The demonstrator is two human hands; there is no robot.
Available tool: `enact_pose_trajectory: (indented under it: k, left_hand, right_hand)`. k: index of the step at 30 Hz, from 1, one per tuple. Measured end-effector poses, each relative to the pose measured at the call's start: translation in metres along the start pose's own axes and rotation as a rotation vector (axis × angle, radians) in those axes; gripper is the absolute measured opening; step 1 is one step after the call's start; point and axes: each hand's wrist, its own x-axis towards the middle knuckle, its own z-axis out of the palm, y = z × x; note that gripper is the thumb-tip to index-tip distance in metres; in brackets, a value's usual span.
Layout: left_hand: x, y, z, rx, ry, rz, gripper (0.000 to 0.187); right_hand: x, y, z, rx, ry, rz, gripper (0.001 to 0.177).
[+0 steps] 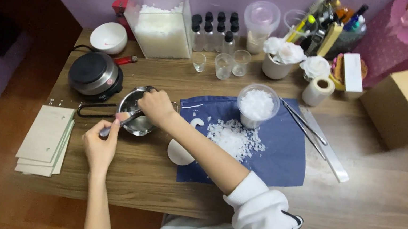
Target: Applying white wax flakes to a small round candle component using a spoon and fingers to create detail.
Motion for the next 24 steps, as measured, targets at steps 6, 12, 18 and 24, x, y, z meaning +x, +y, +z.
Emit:
enact_pose_trajectory:
  k: [6,12,18,24]
  left_hand:
    - [0.009,0.020,-0.001,-0.177,0.199,0.160,0.016]
    - [0.016,0.055,-0.038,-0.196,0.336,0.185,0.020]
    - [-0.002,0.083,-0.031,-0.278,0.354,0.254,0.024]
    - [-0.016,0.136,0.031,-0.481,0.173,0.448,0.033]
  right_hand:
    - [-0.005,0.018,-0.051,0.054,0.012,-0.051,0.009]
    - [-0.015,0.038,-0.103,0.332,0.008,-0.009,0.037]
    - [-0.080,0.056,-0.183,0.500,0.184,0.022,0.037]
    - [-0.187,0.117,-0.215,0.776,0.203,0.352,0.008]
